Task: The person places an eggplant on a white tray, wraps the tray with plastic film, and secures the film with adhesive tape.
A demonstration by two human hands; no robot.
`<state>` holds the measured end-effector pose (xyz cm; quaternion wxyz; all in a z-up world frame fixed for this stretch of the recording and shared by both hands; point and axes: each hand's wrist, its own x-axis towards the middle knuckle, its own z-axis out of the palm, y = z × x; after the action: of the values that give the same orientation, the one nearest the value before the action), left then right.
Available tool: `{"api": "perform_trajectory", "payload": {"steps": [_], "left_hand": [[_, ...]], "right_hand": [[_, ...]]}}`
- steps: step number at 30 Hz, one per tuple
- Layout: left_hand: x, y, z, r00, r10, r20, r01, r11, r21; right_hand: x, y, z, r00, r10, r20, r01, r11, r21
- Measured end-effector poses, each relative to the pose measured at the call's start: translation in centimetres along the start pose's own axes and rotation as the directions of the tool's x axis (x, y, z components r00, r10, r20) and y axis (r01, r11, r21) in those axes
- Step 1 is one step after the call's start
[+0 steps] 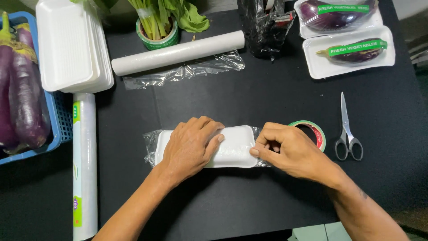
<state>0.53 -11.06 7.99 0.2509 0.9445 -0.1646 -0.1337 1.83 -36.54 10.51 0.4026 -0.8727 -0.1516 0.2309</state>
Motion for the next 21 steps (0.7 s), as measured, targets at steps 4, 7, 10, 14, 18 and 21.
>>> {"api": "perform_trajectory", "payload": {"steps": [4,7,10,14,18,21], "left_hand": [[0.0,-1.0,0.8,1.000,0.028,-0.013,-0.028,1.000,-0.008],[-0.3,-1.4,1.1,0.994,0.104,-0.019,-0.103,0.994,0.033],[-0.7,0.1,-0.1,0.955,0.279,0.098,-0.287,0.954,0.083],[-0.7,1.2,-0.9,0.934,0.291,0.205,-0.345,0.885,0.314],[0.7,2.4,-5.3,0.959,0.182,0.216,-0.139,0.970,-0.199],[0.6,3.4,-9.3,0.978,0.185,0.094,-0.100,0.816,-0.569]], "right_hand": [[0.6,-0.1,0.1,1.000,0.014,0.012,-0.014,1.000,0.000],[1.1,0.4,0.0,0.998,0.003,0.056,-0.004,1.000,0.020],[1.8,0.9,-0.3,0.998,-0.022,0.063,0.018,0.998,0.056],[2.3,1.7,-0.6,0.999,0.025,-0.027,-0.023,0.998,0.061],[1.8,1.1,-2.8,0.956,0.024,-0.291,0.040,0.977,0.211],[0.8,0.8,-4.3,0.873,-0.031,-0.486,0.165,0.958,0.236]]}}
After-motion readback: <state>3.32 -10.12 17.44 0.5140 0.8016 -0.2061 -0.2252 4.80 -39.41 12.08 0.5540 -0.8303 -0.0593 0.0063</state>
